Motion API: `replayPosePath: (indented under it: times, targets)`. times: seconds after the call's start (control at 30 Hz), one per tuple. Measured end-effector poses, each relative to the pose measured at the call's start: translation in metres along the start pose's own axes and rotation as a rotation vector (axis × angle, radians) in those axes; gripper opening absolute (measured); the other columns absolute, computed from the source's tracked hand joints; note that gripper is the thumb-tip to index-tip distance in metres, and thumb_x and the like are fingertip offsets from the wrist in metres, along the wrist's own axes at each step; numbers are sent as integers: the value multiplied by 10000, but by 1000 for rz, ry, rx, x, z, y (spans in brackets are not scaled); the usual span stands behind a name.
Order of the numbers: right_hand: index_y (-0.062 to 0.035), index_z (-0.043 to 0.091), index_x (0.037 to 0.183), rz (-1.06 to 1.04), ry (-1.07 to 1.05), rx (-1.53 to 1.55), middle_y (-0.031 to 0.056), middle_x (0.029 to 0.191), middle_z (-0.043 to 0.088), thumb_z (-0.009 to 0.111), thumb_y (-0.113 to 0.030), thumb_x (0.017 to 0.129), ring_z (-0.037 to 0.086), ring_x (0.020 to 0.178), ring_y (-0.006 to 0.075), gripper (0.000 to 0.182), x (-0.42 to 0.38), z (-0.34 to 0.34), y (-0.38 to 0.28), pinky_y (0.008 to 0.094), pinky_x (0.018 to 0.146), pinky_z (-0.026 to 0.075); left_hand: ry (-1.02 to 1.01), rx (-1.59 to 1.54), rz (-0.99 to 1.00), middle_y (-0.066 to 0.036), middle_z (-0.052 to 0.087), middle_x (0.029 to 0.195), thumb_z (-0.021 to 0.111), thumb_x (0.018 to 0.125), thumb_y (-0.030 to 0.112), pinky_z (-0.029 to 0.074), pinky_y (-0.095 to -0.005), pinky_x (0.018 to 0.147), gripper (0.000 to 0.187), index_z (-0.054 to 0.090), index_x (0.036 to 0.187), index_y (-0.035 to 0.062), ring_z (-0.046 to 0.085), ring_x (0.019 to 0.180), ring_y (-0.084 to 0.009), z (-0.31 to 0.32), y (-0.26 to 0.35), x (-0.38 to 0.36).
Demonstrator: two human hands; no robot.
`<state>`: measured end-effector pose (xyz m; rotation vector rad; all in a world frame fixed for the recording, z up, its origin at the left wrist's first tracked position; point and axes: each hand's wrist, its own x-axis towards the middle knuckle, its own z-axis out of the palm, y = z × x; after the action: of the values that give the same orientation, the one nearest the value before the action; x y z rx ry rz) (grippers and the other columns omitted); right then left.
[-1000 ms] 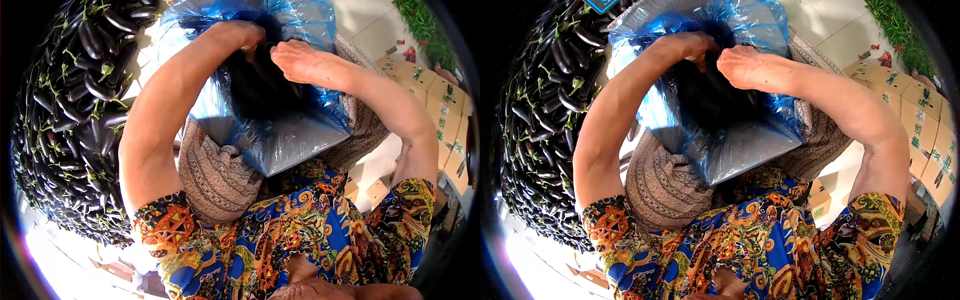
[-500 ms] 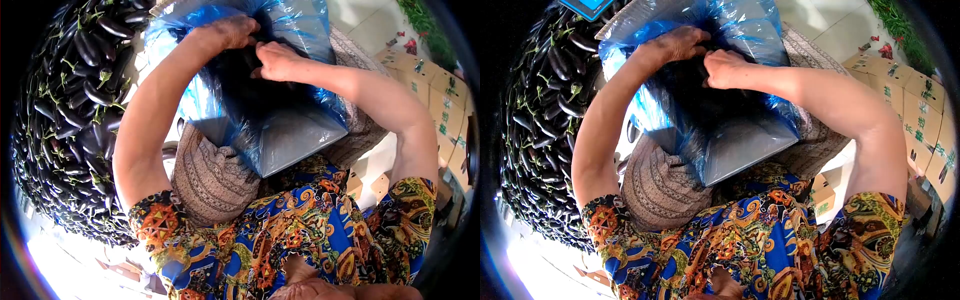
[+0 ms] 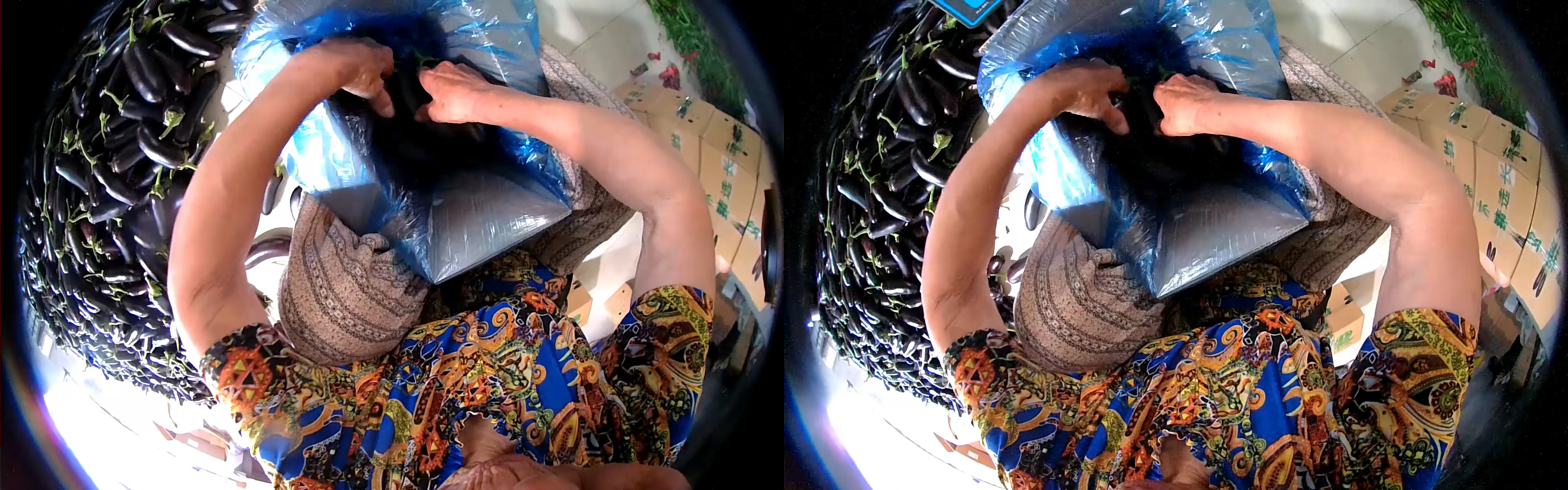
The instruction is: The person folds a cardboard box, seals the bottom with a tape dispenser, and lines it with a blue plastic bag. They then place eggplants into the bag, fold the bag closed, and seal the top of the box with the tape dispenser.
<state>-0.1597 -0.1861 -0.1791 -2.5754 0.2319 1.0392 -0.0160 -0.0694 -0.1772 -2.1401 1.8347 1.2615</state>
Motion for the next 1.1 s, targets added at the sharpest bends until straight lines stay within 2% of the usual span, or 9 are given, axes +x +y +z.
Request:
replayPosePath:
  times: [0.13, 0.27, 0.47, 0.53, 0.63, 0.73, 0.8, 0.97, 1.1]
  targets:
    - [98, 647, 874, -55, 91, 45, 272, 986, 647, 662, -240, 782, 624, 965, 425, 351, 4, 7, 2, 465, 845, 519, 33, 9, 9, -196, 642, 714, 620, 884, 440, 467, -417, 641, 448, 687, 876, -3, 653, 712, -311, -15, 13, -4]
    - [54, 677, 937, -42, 31, 5, 223, 1074, 661, 622, -195, 790, 645, 992, 389, 295, 19, 14, 2, 443, 850, 541, 130, 130, 115, -195, 658, 777, 557, 930, 354, 487, -436, 689, 349, 693, 894, 34, 651, 753, -334, 2, -2, 11]
    - [87, 645, 967, 11, -126, 81, 283, 1072, 624, 700, -429, 749, 570, 1098, 404, 563, 30, 18, -2, 414, 941, 468, 120, 243, 106, -191, 680, 910, 570, 896, 233, 512, -443, 797, 224, 714, 949, 70, 655, 891, -346, 27, -34, 32]
    - [85, 660, 1023, -33, -51, 93, 248, 1119, 643, 619, -281, 756, 627, 1047, 381, 456, 22, 13, -2, 423, 886, 520, 112, 138, 7, -198, 688, 986, 602, 857, 187, 522, -402, 838, 227, 715, 980, 32, 664, 941, -345, 15, -10, 12]
    - [87, 657, 1027, 53, -153, 196, 251, 1127, 638, 593, -306, 757, 613, 1059, 395, 481, 33, 15, 6, 437, 899, 506, 66, 234, -45, -170, 679, 968, 545, 874, 133, 518, -407, 833, 214, 708, 978, 42, 642, 1010, -312, 15, 4, 9]
    - [89, 659, 1008, -33, -100, 104, 253, 1124, 636, 592, -304, 759, 613, 1051, 401, 471, 24, 18, 9, 456, 889, 506, 354, 347, 0, -177, 688, 940, 541, 845, 93, 538, -387, 807, 202, 720, 908, 24, 662, 966, -308, 40, 10, 7]
    - [73, 657, 913, 16, -15, -11, 300, 997, 637, 624, -356, 819, 618, 983, 437, 440, 7, 25, 3, 493, 850, 506, 246, 376, 85, -184, 690, 931, 553, 810, 78, 539, -384, 821, 184, 721, 862, 24, 669, 945, -309, 41, 19, 17]
    - [99, 633, 942, -61, 110, -106, 282, 959, 652, 658, -261, 834, 617, 966, 450, 377, -16, 17, 16, 493, 843, 507, 456, 24, 47, -207, 681, 919, 596, 822, 108, 534, -409, 827, 150, 714, 870, 30, 655, 938, -360, 38, 8, 14]
    - [58, 557, 1165, 51, -28, -184, 258, 1132, 629, 597, -96, 786, 618, 1038, 424, 411, 1, -7, 12, 453, 869, 526, 153, 141, -28, -224, 675, 976, 647, 810, 164, 545, -436, 805, 243, 663, 989, 1, 655, 942, -380, 21, 43, -5]
